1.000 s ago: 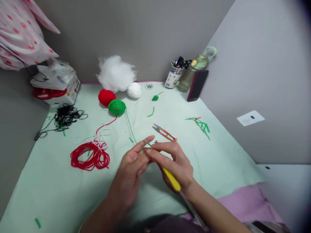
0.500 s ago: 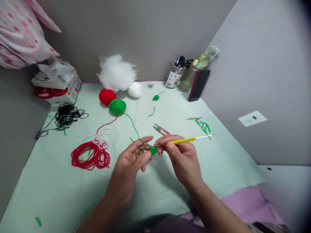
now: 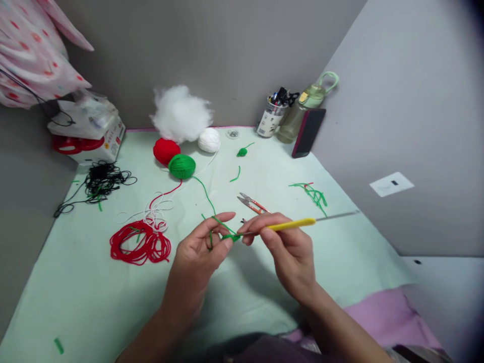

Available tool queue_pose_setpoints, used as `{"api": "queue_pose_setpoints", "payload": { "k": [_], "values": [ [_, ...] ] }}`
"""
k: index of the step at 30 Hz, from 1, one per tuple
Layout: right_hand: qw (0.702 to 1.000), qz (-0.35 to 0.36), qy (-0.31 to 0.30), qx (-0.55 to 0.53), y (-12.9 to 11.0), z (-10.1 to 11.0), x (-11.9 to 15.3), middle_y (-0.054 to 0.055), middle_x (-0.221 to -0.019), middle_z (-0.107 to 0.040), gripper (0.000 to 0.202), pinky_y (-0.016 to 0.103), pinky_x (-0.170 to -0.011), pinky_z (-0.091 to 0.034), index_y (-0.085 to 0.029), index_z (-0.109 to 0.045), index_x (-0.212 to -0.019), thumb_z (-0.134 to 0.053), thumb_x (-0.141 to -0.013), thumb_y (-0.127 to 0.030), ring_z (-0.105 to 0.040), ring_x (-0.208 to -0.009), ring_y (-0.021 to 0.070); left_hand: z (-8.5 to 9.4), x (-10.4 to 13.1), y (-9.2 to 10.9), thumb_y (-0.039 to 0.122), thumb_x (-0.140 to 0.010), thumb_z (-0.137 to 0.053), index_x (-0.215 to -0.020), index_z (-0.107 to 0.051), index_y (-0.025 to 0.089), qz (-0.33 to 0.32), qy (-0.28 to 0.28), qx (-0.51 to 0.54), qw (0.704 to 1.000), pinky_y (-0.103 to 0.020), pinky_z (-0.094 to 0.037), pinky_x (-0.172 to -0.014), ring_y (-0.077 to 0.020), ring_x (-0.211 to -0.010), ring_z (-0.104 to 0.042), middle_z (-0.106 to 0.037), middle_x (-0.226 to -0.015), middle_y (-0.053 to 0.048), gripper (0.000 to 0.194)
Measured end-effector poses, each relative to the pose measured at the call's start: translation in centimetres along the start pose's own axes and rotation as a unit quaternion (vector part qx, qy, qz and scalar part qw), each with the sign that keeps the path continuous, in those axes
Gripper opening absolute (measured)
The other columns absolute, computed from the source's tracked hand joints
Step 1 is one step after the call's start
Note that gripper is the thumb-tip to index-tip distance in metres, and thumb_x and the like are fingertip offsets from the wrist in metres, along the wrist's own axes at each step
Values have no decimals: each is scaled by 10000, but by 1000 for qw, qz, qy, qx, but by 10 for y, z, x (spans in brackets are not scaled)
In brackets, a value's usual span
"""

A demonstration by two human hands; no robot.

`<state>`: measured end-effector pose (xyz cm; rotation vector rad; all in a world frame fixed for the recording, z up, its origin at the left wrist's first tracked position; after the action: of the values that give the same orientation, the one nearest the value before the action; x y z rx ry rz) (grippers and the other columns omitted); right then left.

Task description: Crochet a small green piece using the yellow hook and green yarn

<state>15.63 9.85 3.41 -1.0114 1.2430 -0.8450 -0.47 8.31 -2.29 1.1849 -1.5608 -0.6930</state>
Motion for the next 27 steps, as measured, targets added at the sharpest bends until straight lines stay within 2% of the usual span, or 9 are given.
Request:
{"api": "queue_pose_setpoints", "payload": {
  "k": [5, 8, 10, 12, 15, 17, 20, 23, 27],
  "values": [
    [989, 85, -45, 111, -16, -5, 0, 46, -907, -756, 183, 325, -756, -616, -226, -715, -1072, -538, -1067, -182, -729, -845, 179, -1, 7, 19, 168, -805, -803, -1061, -855, 290, -95, 40, -107, 989, -234, -463, -706, -125, -686, -545, -629, -764, 24, 288],
    [965, 168, -58, 193, -24, -13, 6, 72, -959, -775, 198, 330, -765, -632, -221, -709, -1113, -537, -1050, -146, -739, -862, 188, -2, 14, 32, 118, -739, -847, -967, -872, 284, -166, 78, -143, 973, -254, -480, -700, -127, -632, -537, -639, -763, 20, 283],
    [940, 212, -52, 261, -26, -18, 13, 88, -1022, -787, 228, 340, -773, -647, -240, -718, -1177, -575, -1028, -143, -755, -894, 206, -1, 14, 28, 117, -693, -885, -1010, -861, 270, -142, 86, -105, 981, -254, -481, -664, -122, -609, -523, -651, -772, 23, 353],
    [925, 226, -40, 303, -24, -19, 20, 76, -1062, -796, 299, 354, -792, -663, -298, -733, -1223, -637, -993, -132, -772, -927, 226, -3, 9, 14, 174, -696, -911, -1167, -813, 259, -63, 54, -15, 996, -232, -472, -635, -112, -617, -523, -644, -783, 32, 488],
    [922, 226, -40, 311, -21, -19, 24, 53, -1089, -802, 400, 378, -825, -670, -364, -748, -1240, -676, -958, -89, -782, -971, 243, -16, 4, -6, 285, -767, -897, -1344, -722, 223, 71, -40, 117, 990, -190, -450, -613, -60, -544, -423, -571, -709, 65, 606],
    [944, 207, -21, 256, -20, -12, 20, 63, -1068, -801, 365, 388, -808, -661, -330, -753, -1237, -645, -981, -94, -772, -945, 237, -17, 2, -10, 280, -793, -881, -1320, -737, 187, 108, -60, 156, 980, -177, -467, -649, -38, -497, -336, -511, -628, 90, 554],
    [989, 115, 34, 86, -9, 4, 6, 55, -939, -779, 234, 362, -727, -633, -268, -773, -1148, -600, -1033, -160, -730, -807, 196, -8, -1, -5, 225, -798, -872, -1243, -781, 185, 78, -37, 165, 983, -171, -490, -714, -26, -502, -351, -554, -655, 80, 456],
    [998, 40, 39, -35, 2, 2, -3, 38, -902, -757, 181, 322, -664, -606, -263, -793, -1060, -614, -1044, -242, -687, -720, 159, -7, -1, -2, 234, -819, -862, -1235, -793, 232, 50, -46, 127, 990, -171, -483, -703, -34, -572, -461, -652, -808, 38, 421],
    [998, 52, 26, 27, 1, -8, -1, 57, -947, -786, 174, 318, -686, -619, -257, -803, -1071, -643, -1024, -208, -725, -816, 181, -13, 1, -4, 254, -790, -889, -1195, -803, 248, 33, -43, 99, 994, -211, -513, -789, -116, -811, -645, -716, -877, 0, 415]
  ]
}}
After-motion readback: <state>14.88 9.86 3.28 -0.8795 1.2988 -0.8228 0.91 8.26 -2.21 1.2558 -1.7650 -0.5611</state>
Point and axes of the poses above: each hand's wrist, its own x-axis away from the middle knuckle, its own z-axis out of the back of the hand, y = z × x, the point moved 8 cm from there along -x, towards the middle knuckle
